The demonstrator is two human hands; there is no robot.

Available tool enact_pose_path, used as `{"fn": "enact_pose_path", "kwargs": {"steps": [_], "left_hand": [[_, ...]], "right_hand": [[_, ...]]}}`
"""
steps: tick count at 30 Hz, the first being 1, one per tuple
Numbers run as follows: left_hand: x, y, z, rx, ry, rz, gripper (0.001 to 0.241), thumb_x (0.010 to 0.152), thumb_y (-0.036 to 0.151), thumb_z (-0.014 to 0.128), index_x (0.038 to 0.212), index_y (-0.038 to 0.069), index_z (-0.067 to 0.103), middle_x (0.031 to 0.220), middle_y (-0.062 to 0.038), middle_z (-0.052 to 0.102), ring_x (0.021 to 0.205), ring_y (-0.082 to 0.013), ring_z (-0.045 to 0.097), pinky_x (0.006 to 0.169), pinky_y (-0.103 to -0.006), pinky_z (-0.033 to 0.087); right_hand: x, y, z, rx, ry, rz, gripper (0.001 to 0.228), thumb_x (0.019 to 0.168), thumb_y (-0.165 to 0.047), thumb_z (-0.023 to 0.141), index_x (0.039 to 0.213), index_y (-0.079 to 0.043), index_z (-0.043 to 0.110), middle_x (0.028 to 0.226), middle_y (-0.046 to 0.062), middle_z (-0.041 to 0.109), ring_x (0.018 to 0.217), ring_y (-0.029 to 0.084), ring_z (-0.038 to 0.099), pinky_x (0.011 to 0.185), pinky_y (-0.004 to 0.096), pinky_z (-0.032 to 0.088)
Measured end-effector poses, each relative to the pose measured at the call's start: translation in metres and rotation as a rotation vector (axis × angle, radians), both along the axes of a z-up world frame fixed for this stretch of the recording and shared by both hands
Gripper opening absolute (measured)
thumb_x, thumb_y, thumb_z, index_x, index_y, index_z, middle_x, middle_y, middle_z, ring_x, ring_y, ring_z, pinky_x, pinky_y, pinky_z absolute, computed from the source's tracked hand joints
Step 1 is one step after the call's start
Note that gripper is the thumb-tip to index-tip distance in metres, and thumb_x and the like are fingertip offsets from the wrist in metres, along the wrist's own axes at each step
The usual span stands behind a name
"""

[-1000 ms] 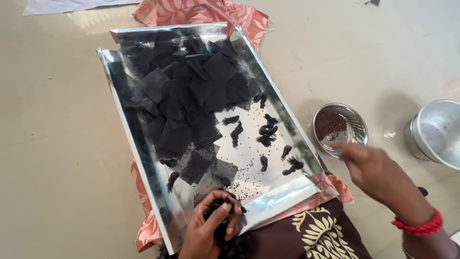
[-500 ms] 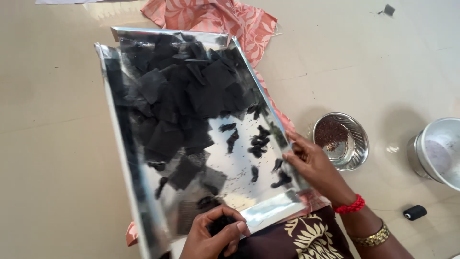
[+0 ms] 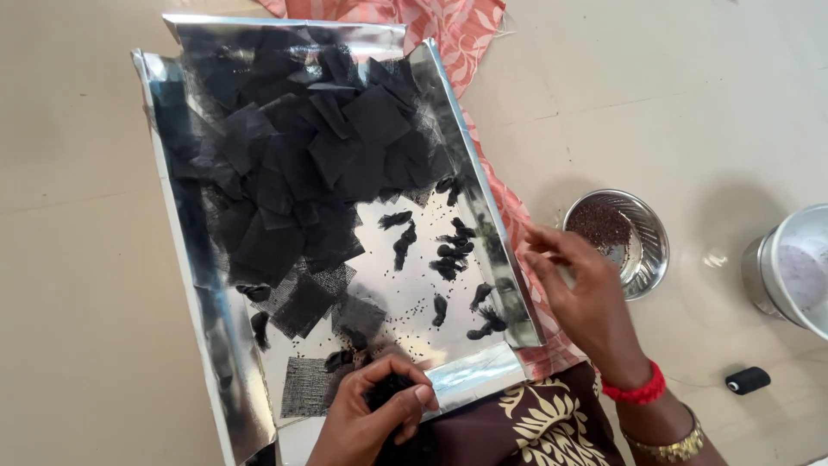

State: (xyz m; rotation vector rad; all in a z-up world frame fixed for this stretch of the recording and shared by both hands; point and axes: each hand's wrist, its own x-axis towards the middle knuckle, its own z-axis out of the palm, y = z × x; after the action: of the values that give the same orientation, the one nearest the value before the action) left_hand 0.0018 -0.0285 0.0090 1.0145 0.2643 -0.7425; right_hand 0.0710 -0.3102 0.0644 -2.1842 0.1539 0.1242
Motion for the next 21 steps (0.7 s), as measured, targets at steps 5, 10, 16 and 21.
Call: {"fn": "enact_pose_path", "kwargs": {"steps": [5,10,16,21], "left_hand": [[0.000,0.001,-0.008,-0.063,0.047,-0.022,0.014,0.089,0.009,0.073,0.095,-0.003,0.069,0.077,-0.014,0.073,0.055,-0.0130,0.060,0.048,-0.0267,0.045],[0.003,-0.004,-0.004,-0.070,0.063,-0.014,0.014,0.089,0.008,0.073,0.094,-0.004,0.069,0.076,-0.015,0.073,0.059,-0.0161,0.066,0.050,-0.0286,0.050],[0.005,-0.011,0.011,-0.075,0.050,0.058,0.016,0.090,0.009,0.071,0.096,-0.006,0.071,0.075,-0.013,0.072,0.064,-0.0164,0.068,0.050,-0.0287,0.051],[0.004,-0.015,0.016,-0.109,0.099,0.194,0.018,0.091,0.009,0.071,0.099,-0.007,0.073,0.075,-0.010,0.071,0.061,-0.0130,0.063,0.049,-0.0259,0.047]], "right_hand": [[-0.018,0.002,0.021,-0.245,-0.223,0.316,0.028,0.081,-0.008,0.072,0.109,-0.008,0.076,0.101,0.005,0.074,0.090,0.019,0.073,0.075,0.033,0.060],[-0.026,0.022,0.002,-0.362,-0.177,0.586,0.033,0.077,-0.004,0.073,0.109,-0.008,0.075,0.098,0.008,0.069,0.087,0.027,0.069,0.072,0.039,0.055],[-0.027,0.033,0.013,-0.313,-0.296,0.573,0.027,0.077,-0.002,0.072,0.105,-0.003,0.070,0.100,0.009,0.069,0.090,0.030,0.070,0.073,0.040,0.055],[-0.028,0.047,0.040,-0.081,-0.153,0.588,0.018,0.087,-0.002,0.071,0.105,-0.004,0.073,0.095,0.007,0.073,0.084,0.025,0.074,0.068,0.035,0.056]]}}
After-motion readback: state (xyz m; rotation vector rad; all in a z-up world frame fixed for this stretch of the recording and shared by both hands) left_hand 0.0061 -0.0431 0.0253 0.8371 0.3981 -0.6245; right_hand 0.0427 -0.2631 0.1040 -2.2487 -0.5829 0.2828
